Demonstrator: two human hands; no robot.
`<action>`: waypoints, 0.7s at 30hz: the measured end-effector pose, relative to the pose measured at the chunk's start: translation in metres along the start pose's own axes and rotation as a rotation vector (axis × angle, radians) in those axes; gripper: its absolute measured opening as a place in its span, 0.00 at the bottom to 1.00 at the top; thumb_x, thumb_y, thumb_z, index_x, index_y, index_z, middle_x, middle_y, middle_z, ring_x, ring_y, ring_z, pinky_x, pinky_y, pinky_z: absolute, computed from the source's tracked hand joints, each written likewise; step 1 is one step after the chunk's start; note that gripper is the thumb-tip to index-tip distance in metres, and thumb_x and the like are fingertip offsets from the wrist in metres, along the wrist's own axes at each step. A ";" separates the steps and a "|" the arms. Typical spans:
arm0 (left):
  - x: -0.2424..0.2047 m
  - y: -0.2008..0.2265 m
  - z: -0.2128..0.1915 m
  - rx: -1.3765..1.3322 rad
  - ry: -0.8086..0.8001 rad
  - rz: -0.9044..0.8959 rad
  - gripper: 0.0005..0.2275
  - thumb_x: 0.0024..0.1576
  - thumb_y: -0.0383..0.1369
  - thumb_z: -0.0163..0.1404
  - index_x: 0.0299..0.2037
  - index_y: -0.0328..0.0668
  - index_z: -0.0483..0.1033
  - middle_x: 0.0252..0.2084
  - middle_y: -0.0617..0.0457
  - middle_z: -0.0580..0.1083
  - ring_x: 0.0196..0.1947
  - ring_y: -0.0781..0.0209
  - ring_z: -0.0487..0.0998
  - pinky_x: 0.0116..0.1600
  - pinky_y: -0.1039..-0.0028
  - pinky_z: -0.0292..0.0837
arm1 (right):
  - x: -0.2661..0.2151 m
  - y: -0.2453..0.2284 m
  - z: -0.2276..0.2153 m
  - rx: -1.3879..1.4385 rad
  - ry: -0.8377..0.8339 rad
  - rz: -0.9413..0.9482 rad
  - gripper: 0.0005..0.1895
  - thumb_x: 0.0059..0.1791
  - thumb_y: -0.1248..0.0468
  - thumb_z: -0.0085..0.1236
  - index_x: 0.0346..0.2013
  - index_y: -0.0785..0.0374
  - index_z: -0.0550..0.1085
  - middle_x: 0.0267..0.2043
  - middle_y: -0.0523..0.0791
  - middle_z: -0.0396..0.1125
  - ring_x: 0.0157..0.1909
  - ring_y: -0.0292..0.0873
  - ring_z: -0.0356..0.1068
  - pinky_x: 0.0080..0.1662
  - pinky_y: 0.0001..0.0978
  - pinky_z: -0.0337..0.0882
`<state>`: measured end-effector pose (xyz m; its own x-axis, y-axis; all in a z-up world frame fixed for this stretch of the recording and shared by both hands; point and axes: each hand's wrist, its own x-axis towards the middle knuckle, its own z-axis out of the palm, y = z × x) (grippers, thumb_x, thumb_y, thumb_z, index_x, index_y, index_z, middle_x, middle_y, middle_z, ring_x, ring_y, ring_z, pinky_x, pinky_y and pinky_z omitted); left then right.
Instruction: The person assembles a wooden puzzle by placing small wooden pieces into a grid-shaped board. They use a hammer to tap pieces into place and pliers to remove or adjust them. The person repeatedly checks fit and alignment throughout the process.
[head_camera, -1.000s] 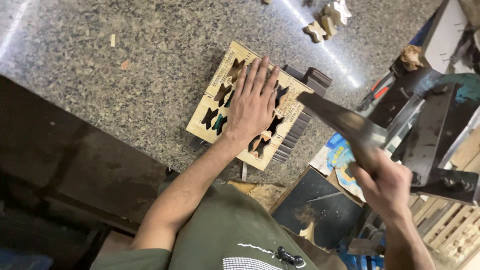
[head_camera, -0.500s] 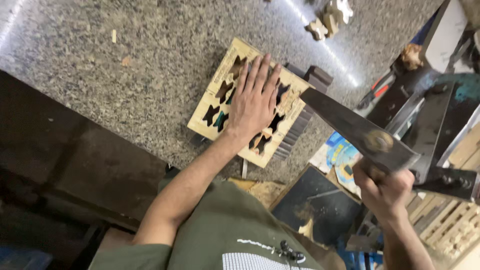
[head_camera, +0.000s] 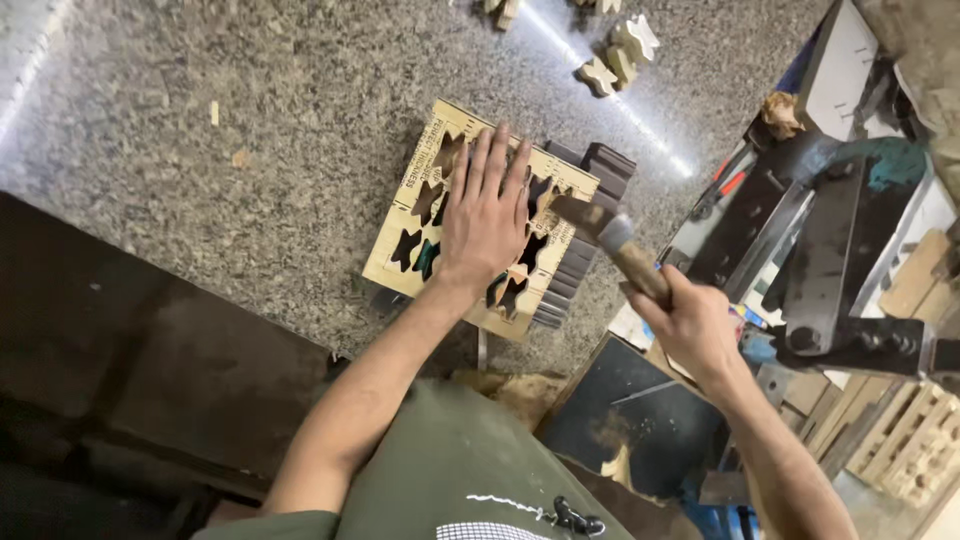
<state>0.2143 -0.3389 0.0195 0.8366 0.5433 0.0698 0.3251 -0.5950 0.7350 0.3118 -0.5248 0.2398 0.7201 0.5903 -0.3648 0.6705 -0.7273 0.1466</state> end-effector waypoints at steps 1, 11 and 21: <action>0.001 0.001 -0.002 0.021 -0.014 -0.008 0.26 0.71 0.41 0.34 0.79 0.46 0.46 0.81 0.45 0.44 0.81 0.48 0.42 0.81 0.55 0.35 | -0.002 -0.003 -0.002 0.004 -0.008 0.010 0.18 0.51 0.56 0.68 0.34 0.69 0.73 0.24 0.57 0.68 0.28 0.56 0.70 0.33 0.44 0.70; 0.004 0.007 0.004 -0.020 0.065 -0.024 0.25 0.72 0.41 0.33 0.78 0.47 0.47 0.82 0.46 0.43 0.82 0.50 0.41 0.83 0.56 0.33 | 0.008 0.009 0.008 -0.008 -0.104 0.020 0.18 0.50 0.56 0.69 0.39 0.69 0.75 0.28 0.56 0.73 0.30 0.52 0.74 0.35 0.43 0.72; 0.013 0.001 0.011 0.008 0.042 -0.013 0.25 0.70 0.40 0.34 0.77 0.45 0.47 0.80 0.44 0.45 0.80 0.48 0.43 0.80 0.54 0.34 | -0.003 0.017 0.014 0.213 0.129 -0.125 0.15 0.50 0.55 0.64 0.39 0.64 0.75 0.29 0.53 0.72 0.27 0.50 0.73 0.32 0.43 0.71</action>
<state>0.2301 -0.3386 0.0136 0.8132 0.5752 0.0885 0.3393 -0.5922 0.7308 0.3193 -0.5437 0.2308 0.6600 0.7101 -0.2455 0.7128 -0.6950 -0.0939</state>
